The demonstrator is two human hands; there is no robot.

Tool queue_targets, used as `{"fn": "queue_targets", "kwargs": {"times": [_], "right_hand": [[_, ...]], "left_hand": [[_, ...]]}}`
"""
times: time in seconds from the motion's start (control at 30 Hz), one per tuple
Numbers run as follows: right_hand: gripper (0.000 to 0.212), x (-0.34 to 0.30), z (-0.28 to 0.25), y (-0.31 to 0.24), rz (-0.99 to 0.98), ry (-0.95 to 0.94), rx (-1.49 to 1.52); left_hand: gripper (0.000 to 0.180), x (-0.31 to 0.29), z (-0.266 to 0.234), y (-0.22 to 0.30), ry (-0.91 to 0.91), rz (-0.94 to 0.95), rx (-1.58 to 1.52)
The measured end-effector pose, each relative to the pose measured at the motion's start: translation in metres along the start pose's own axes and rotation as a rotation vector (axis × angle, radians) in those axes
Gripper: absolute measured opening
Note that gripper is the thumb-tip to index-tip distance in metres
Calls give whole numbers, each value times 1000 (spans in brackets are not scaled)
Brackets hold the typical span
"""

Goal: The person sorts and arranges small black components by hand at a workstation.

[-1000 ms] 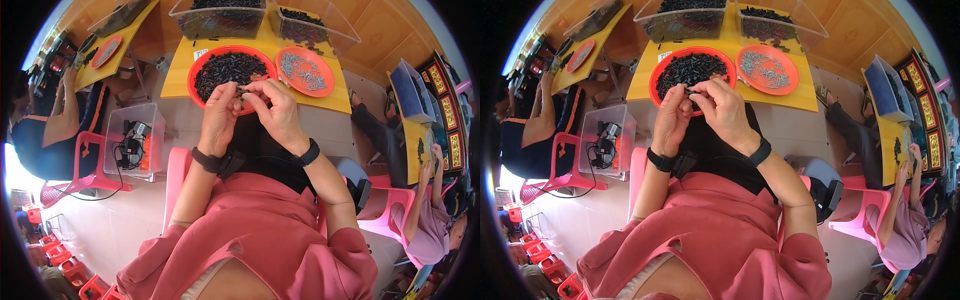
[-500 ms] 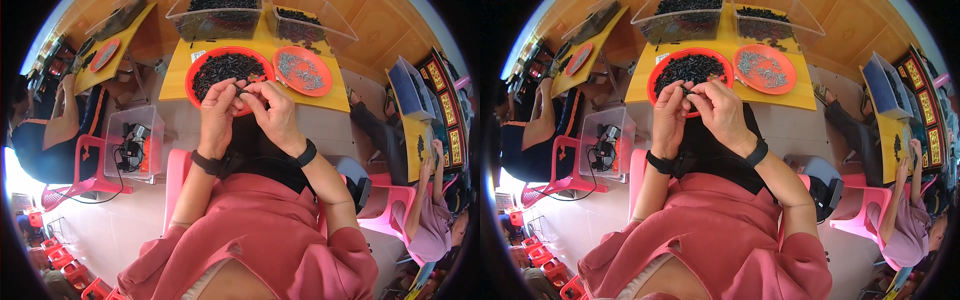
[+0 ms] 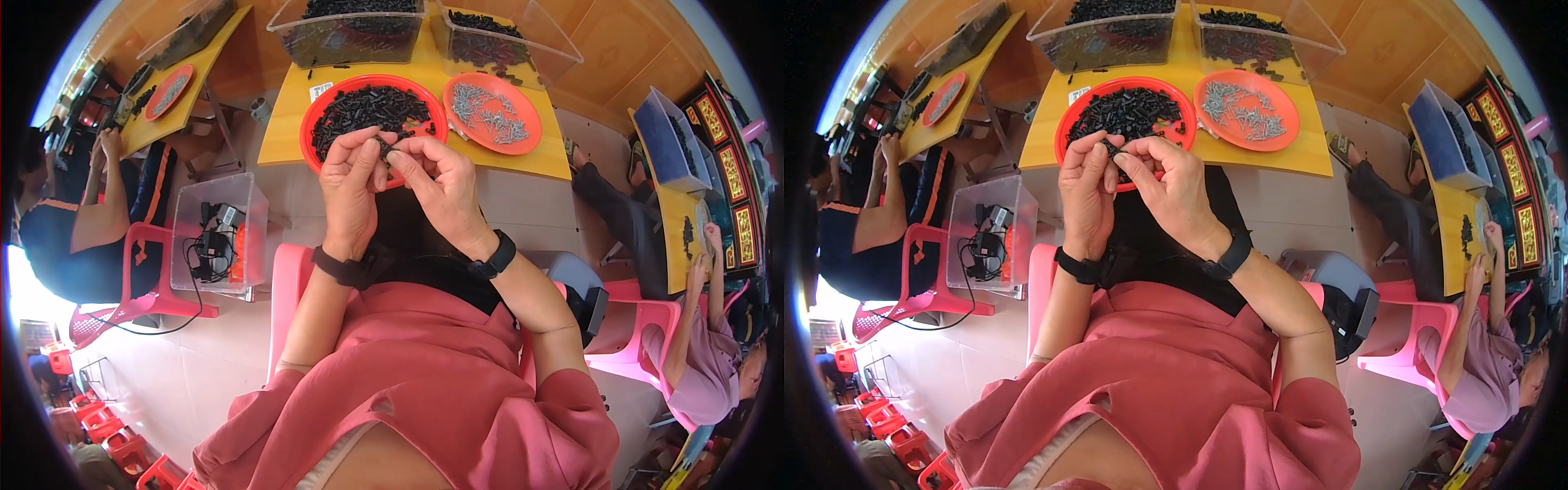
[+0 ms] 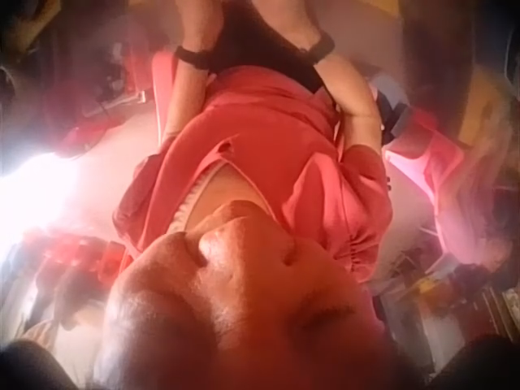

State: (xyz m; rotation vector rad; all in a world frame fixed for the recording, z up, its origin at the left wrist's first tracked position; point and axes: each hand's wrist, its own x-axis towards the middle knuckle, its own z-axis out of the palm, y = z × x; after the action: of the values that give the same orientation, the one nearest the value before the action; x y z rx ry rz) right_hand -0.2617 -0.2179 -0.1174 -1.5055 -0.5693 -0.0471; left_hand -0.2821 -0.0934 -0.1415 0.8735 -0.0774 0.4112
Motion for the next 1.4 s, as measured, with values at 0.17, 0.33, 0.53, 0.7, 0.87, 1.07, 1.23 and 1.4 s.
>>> {"fn": "queue_targets", "kwargs": {"times": [0.17,0.33,0.53,0.7,0.87,1.07,1.23,1.4], "right_hand": [[13,-1,-1,-4,107,-40,115],[14,-2,0,-2,129,-42,185],[15,-4,2,-1,122,-16,181],[15,-4,3,4,124,-9,194],[16,-4,4,5,148,-8,225],[16,-2,2,4,166,-32,207],[14,3,-3,10,155,-45,174],[19,12,-18,-2,-199,-61,-347]], "left_hand": [[12,-2,2,0,7,31,9],[12,-2,2,0,3,39,23],[11,-3,3,3,-9,91,126],[11,-2,1,2,-22,124,171],[11,-2,-1,4,-44,171,279],[12,1,-4,5,-70,167,362],[13,0,0,-2,-9,62,193],[15,4,-6,-3,3,-180,64]]}}
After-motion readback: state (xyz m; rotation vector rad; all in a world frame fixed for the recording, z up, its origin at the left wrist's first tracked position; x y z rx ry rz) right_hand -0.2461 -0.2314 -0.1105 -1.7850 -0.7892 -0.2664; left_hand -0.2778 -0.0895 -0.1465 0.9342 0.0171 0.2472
